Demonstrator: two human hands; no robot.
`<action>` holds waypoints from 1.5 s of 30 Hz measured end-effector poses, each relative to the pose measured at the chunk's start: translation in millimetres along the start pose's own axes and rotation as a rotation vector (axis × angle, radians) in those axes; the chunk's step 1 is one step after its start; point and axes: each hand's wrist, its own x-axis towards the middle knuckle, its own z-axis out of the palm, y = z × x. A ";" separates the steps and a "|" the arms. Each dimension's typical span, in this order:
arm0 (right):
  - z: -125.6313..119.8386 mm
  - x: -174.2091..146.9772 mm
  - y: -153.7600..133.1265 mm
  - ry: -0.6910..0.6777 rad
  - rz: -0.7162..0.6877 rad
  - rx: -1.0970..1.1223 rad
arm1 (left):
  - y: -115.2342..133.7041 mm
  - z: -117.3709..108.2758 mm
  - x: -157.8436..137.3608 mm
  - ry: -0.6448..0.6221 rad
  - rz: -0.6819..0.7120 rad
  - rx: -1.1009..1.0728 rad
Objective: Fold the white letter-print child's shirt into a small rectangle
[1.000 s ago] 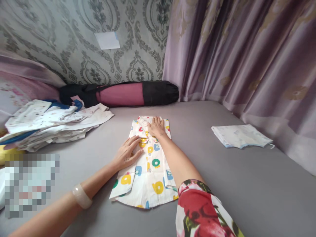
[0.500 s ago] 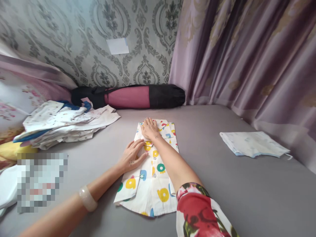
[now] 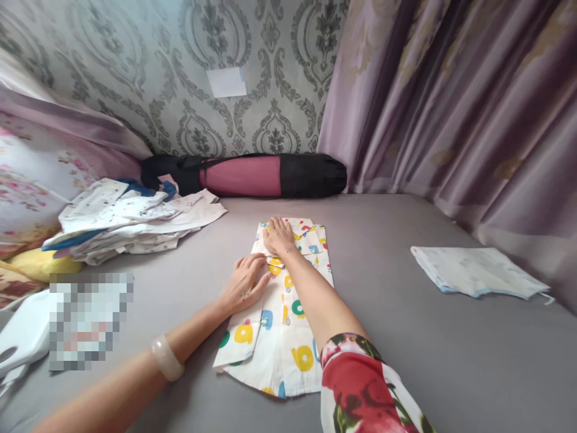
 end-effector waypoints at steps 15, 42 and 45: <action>8.8 -11.9 -23.0 0.014 -0.110 0.055 | 0.7 0.3 -0.3 0.046 -0.065 0.155; -15.0 -42.6 -6.9 -0.022 -0.025 0.268 | 3.8 -4.0 -2.1 -0.011 -0.028 0.216; -28.3 -46.2 11.6 -0.001 0.008 0.248 | 4.0 -4.0 -1.9 -0.019 0.007 0.160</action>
